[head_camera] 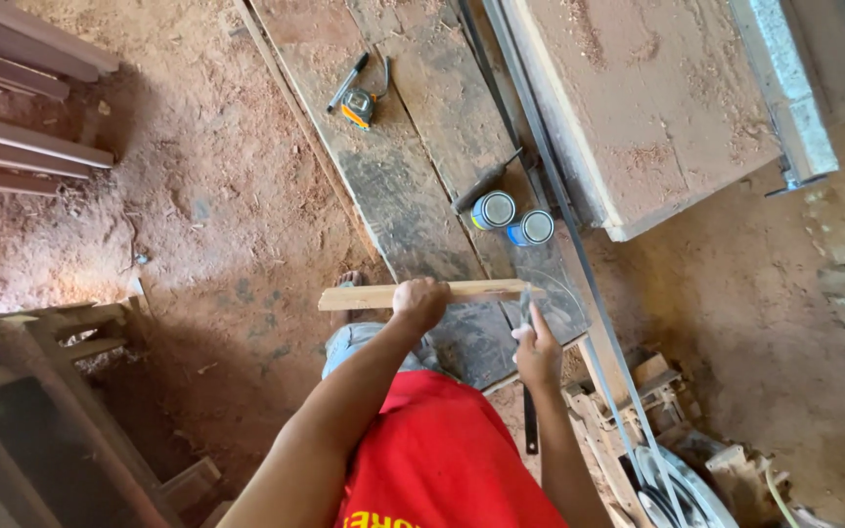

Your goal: The person assembles a wooden frame by fitting a piece of wood into a jig on a workbench. They then move to a table saw, pick up a separate wooden plank, and apply wood glue to its surface using a small brush.

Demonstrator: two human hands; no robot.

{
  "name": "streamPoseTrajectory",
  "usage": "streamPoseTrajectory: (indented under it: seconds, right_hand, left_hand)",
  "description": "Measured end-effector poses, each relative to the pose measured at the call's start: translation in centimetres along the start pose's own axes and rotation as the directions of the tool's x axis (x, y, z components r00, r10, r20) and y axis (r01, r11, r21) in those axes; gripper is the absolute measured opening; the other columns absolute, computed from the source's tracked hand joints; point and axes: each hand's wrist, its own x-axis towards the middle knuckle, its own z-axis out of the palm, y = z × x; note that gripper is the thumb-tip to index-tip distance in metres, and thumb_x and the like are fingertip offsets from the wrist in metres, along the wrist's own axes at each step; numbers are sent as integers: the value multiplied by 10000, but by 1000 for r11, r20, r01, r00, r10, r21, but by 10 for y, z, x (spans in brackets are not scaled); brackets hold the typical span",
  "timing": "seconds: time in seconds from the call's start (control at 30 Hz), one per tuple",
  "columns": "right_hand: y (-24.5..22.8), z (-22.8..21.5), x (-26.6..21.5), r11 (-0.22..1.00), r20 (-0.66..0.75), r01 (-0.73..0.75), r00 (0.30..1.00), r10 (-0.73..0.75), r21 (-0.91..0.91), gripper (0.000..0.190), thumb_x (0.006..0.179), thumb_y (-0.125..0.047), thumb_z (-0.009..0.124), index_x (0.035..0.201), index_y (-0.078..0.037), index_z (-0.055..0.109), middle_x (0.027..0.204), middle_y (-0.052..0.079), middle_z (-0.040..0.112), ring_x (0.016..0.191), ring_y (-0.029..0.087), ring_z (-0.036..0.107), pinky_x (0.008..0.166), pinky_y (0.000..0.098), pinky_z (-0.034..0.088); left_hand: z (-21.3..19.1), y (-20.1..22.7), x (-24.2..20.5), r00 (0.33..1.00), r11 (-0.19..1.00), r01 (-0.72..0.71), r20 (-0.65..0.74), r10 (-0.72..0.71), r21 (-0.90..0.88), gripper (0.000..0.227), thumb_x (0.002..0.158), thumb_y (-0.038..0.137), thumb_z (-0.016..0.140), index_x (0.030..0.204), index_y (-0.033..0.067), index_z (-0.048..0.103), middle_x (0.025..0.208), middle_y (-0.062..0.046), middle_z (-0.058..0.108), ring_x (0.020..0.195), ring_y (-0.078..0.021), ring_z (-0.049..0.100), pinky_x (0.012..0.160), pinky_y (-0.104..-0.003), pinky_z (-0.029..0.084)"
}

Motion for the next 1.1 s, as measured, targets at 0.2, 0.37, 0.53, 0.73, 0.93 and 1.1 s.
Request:
streamPoseTrajectory:
  seconds: [0.2,0.37,0.53,0.73,0.93,1.1]
  right_hand:
    - [64,80,43,966,-301,257,919,-254,-30,425,928,-143,614,1320,-262,728,1083,121,773,948,349,729,783,470,610]
    - [69,68,34,914,-275,390,872,-405,-107,406,923,-90,627,1297,-190,749,1073,154,773,928,373,733,746,482,609]
    - [10,6,3,957,154,106,986,-65,-271,432,965,-265,510,1348,-371,679,1041,159,774,998,374,727,854,520,605]
    - [9,-34,6,992,212,-50,974,75,-118,533,813,-369,712,1346,-354,700,1134,112,770,1120,332,696,931,471,580]
    - [-31,-22,18,997,32,77,996,-77,12,492,956,-174,552,1438,-249,619,1219,258,703,1147,444,646,984,568,521]
    - [38,36,28,960,-93,278,956,-277,6,461,936,-97,618,1388,-163,678,1243,222,710,1147,395,666,954,498,562]
  left_hand:
    - [-11,-2,8,1000,1000,8,29,-8,-23,159,830,155,577,694,236,582,590,-64,483,480,-267,517,432,-468,367]
    - [-15,-4,18,906,979,132,419,-56,-155,121,829,249,587,726,270,646,624,40,597,548,-196,665,414,-453,451]
    - [-24,-7,22,874,978,126,485,-29,-168,115,864,268,581,788,249,665,647,10,630,553,-236,692,421,-465,487]
    - [-10,-7,17,953,991,58,303,-18,-124,96,856,275,598,781,233,639,628,-32,571,536,-250,657,435,-466,477]
    - [-8,-7,16,910,982,75,415,2,-171,105,901,245,586,832,226,663,676,-23,594,576,-261,684,457,-479,508]
    - [-12,-5,17,883,971,142,467,-36,-194,128,899,280,569,816,223,647,676,-11,595,593,-254,691,478,-453,522]
